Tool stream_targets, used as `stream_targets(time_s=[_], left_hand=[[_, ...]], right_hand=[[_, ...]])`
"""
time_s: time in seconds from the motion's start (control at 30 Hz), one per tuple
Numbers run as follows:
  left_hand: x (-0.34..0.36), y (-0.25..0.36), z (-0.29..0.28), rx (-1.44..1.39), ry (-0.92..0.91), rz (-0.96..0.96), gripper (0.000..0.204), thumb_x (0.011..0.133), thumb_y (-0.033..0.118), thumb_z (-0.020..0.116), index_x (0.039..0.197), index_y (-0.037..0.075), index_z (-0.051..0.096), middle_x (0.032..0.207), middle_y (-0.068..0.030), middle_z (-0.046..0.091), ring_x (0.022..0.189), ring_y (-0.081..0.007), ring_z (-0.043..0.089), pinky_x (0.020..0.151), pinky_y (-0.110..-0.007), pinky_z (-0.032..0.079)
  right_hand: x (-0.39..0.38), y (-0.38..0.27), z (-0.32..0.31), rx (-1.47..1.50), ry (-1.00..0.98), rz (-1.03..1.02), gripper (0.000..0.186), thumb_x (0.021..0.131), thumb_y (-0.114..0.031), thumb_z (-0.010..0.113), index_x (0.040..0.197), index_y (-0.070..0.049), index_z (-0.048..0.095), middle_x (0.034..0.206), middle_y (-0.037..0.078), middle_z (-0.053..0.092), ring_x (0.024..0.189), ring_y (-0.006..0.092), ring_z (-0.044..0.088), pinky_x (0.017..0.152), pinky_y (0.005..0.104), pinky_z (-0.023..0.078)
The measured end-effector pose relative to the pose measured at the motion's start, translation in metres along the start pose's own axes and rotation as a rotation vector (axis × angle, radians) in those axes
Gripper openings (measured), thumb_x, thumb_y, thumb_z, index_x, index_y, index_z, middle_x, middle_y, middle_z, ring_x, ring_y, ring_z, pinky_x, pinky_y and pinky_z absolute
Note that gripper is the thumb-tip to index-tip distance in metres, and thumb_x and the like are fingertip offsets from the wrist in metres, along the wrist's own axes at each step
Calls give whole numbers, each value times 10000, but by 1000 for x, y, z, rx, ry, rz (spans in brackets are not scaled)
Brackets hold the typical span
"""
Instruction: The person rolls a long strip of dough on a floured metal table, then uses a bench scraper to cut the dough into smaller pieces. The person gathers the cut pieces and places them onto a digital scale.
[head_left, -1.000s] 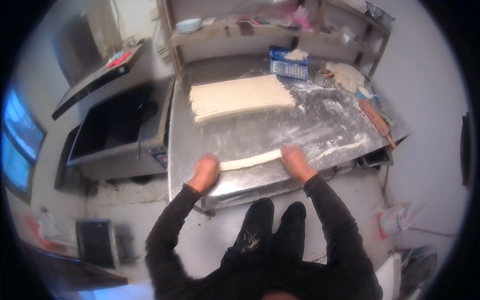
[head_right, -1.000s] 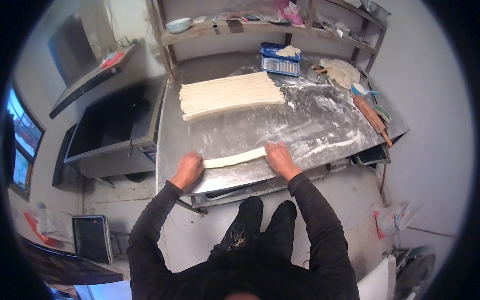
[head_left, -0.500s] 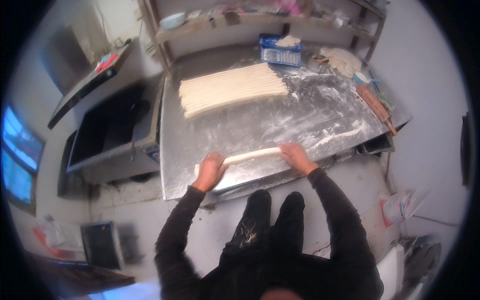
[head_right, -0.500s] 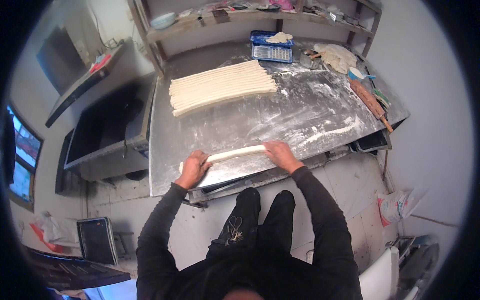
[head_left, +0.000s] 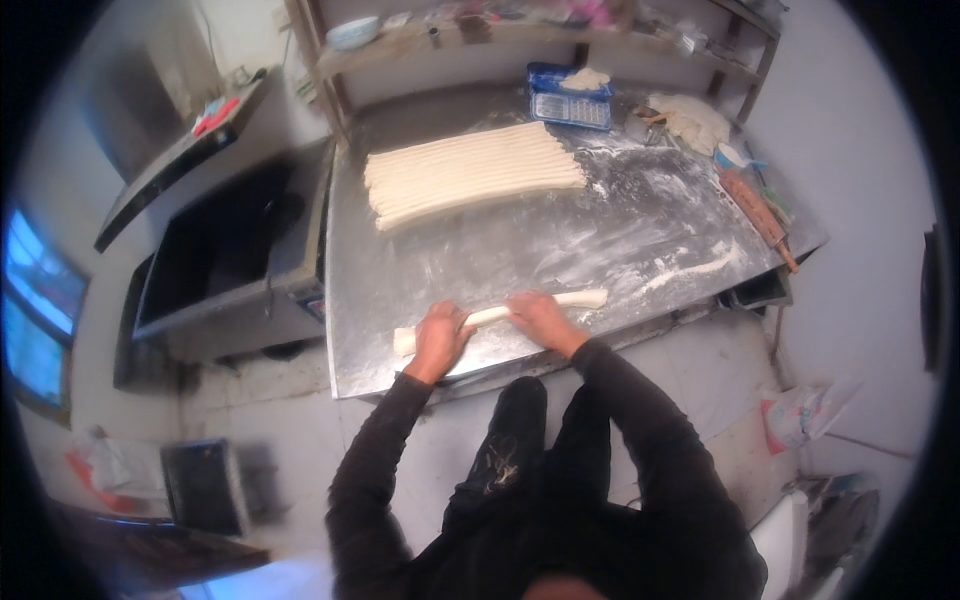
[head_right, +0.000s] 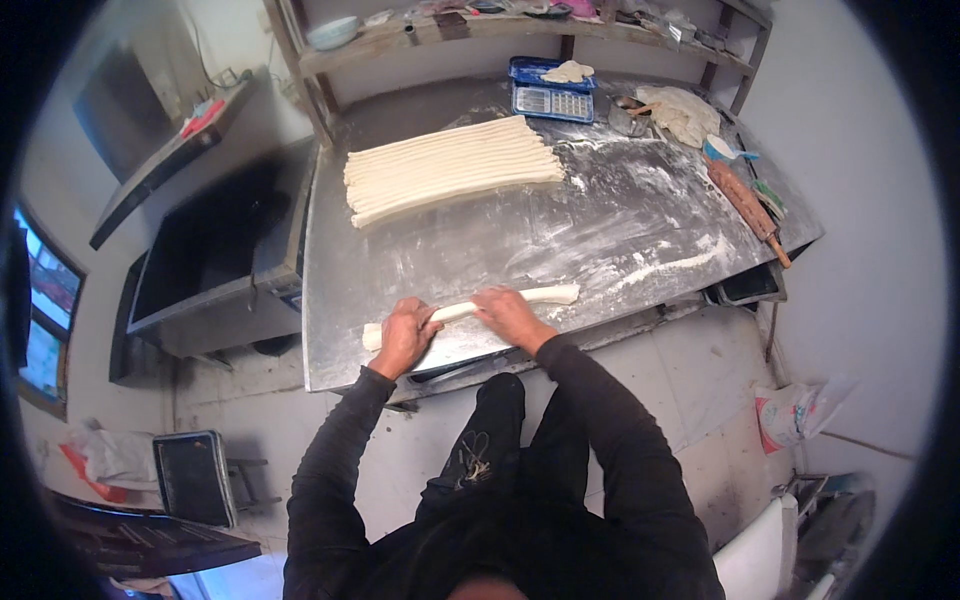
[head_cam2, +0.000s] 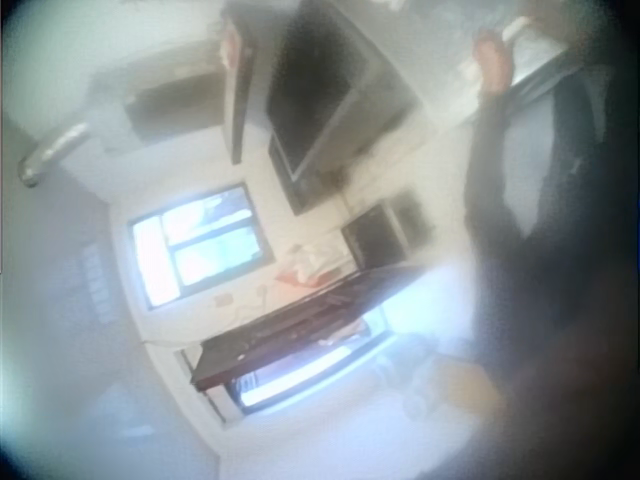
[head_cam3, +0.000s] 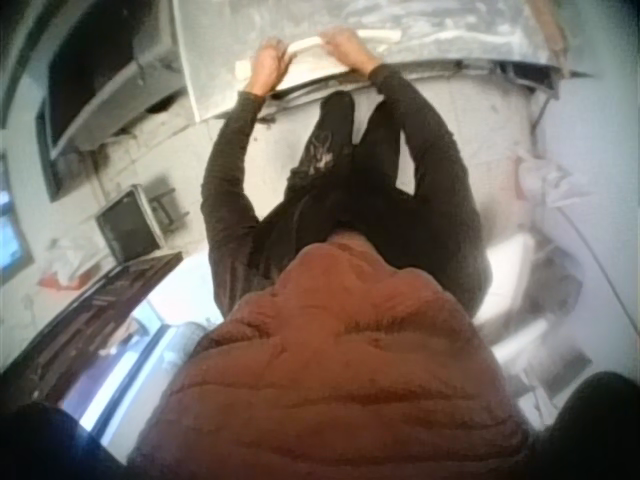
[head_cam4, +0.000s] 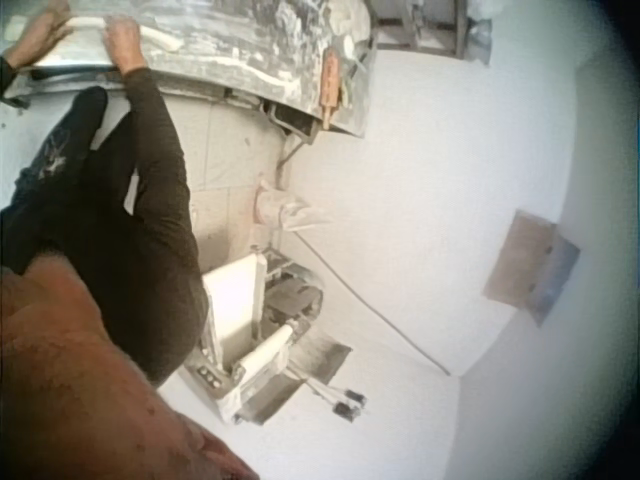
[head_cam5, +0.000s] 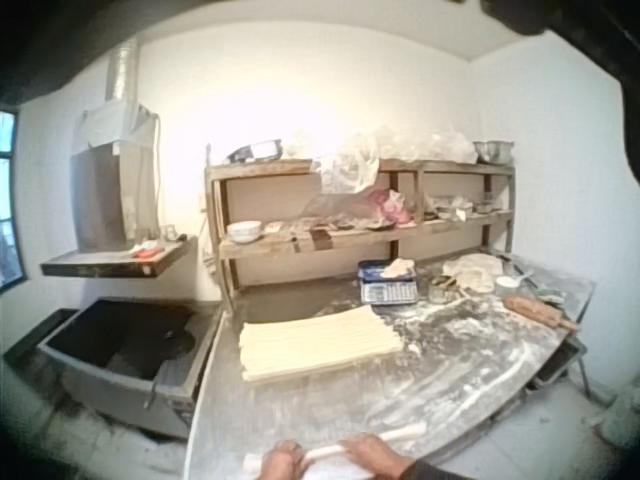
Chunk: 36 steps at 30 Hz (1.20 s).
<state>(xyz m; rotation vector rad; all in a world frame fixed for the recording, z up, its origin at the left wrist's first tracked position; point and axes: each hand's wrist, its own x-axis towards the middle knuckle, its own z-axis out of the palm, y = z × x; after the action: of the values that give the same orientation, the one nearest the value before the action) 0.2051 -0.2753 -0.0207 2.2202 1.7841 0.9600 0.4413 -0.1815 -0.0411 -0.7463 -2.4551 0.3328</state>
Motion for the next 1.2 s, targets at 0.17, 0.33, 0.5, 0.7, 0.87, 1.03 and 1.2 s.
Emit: stream_targets(time_s=[0.17, 0.33, 0.5, 0.7, 0.87, 1.03, 1.2], left_hand=[[-10, -14, -11, -32, 38, -29, 259, 789, 186, 803, 1015, 64, 765, 933, -118, 659, 940, -338, 621, 782, -441, 511], [-12, -15, -13, -24, -2, -39, 256, 782, 194, 795, 1003, 69, 762, 952, -117, 647, 955, -337, 607, 787, -448, 507], [-16, -22, -15, -6, 10, -35, 225, 785, 195, 785, 982, 89, 761, 946, -108, 638, 955, -332, 600, 787, -450, 503], [-23, -30, -24, -69, -17, -50, 211, 810, 210, 765, 994, 107, 757, 934, -106, 628, 952, -332, 592, 785, -454, 496], [-25, -32, -27, 17, 7, -2, 213, 813, 192, 759, 989, 72, 744, 916, -120, 623, 931, -345, 589, 782, -456, 492], [-33, -40, -38, -48, -1, 13, 225, 807, 183, 759, 993, 59, 740, 909, -127, 625, 930, -350, 589, 782, -456, 494], [-20, -25, -21, -10, -4, 33, 256, 806, 197, 762, 1014, 49, 736, 913, -145, 629, 922, -359, 595, 802, -461, 493]], right_hand=[[3, 1, -1, -30, -58, 16, 286, 864, -148, 692, 1120, -22, 683, 990, 182, 677, 960, 368, 643, 871, 475, 505], [33, -47, 35, 111, -92, -7, 361, 875, -147, 683, 1214, -28, 657, 1047, 190, 684, 1011, 373, 646, 887, 468, 507], [17, -27, 11, 88, -70, 9, 319, 883, -149, 674, 1181, -34, 674, 990, 182, 685, 966, 376, 647, 858, 479, 511], [26, -47, 25, 49, -14, -92, 418, 884, -156, 672, 1284, -46, 625, 1094, 172, 704, 1027, 364, 652, 918, 465, 497], [42, -61, 46, 148, -107, 5, 364, 902, -171, 652, 1246, -53, 657, 1141, 171, 698, 1092, 371, 634, 973, 469, 491], [-19, 21, -14, 40, -52, 58, 331, 883, -193, 702, 1180, -46, 692, 1098, 167, 704, 1055, 352, 654, 930, 444, 526], [-63, 63, -79, -113, -100, 222, 299, 859, -224, 728, 1101, -49, 702, 973, 145, 659, 966, 360, 645, 848, 469, 522]])
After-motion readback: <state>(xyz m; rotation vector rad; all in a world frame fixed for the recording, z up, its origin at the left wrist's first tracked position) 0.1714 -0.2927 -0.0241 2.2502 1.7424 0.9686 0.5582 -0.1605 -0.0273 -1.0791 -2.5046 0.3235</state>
